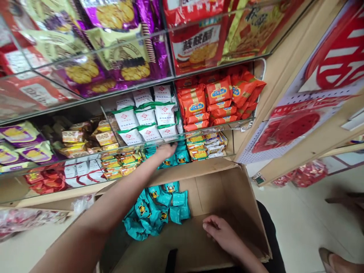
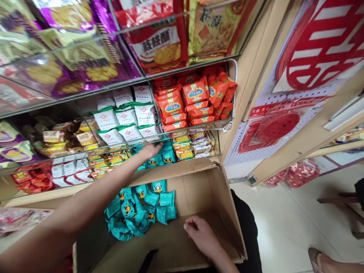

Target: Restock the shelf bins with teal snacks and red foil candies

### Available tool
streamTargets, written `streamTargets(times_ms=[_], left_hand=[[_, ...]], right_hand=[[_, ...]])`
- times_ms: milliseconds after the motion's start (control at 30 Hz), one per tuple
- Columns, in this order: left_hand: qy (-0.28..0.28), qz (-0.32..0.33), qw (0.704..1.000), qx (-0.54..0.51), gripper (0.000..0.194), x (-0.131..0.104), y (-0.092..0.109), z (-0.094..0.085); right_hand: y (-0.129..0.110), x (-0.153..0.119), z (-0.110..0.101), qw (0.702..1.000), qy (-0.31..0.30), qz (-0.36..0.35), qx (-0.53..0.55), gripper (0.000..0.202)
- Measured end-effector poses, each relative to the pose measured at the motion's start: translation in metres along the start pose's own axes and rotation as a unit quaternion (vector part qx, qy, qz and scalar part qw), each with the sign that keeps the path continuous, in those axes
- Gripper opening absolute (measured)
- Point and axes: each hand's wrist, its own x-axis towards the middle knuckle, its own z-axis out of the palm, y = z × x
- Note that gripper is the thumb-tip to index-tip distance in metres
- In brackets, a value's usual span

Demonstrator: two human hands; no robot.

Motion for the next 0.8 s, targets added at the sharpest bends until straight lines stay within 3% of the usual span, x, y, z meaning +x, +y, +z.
streamTargets(times_ms=[67,100,200,267,367,467,567,667,800], left_hand=[[-0.004,0.054,0.998,-0.006,0.049,-0.039,-0.008,-0.013],[0.003,0.134,0.991,-0.011,0.050,-0.063,-0.013,-0.020],[0.028,0.408,0.911,-0.062,0.032,-0.141,-0.030,-0.027],[-0.031,0.485,0.871,-0.076,0.026,-0.179,-0.044,-0.012],[-0.124,0.428,0.893,-0.071,0.034,-0.197,-0.068,0.042],[-0.140,0.349,0.926,-0.042,0.053,-0.180,-0.090,0.106],[-0.129,0.225,0.966,0.007,0.061,-0.161,-0.098,0.149],[-0.107,0.169,0.980,0.011,0.057,-0.156,-0.092,0.164],[-0.082,0.158,0.984,-0.029,0.046,-0.157,-0.087,0.161]], right_hand=[[0.002,-0.001,0.001,1.000,-0.002,0.009,0.019,0.018],[0.002,-0.001,0.002,1.000,-0.003,0.014,0.027,0.018],[0.004,0.000,0.004,0.998,0.004,0.027,0.050,0.018],[0.007,0.001,0.005,0.997,0.011,0.031,0.063,0.018],[0.011,0.005,0.006,0.996,0.012,0.038,0.077,0.019],[0.014,0.006,0.006,0.994,0.017,0.047,0.100,0.019],[0.015,0.005,0.006,0.990,0.031,0.054,0.125,0.021],[0.013,0.004,0.006,0.987,0.039,0.065,0.141,0.024],[0.011,0.004,0.006,0.986,0.043,0.077,0.140,0.026]])
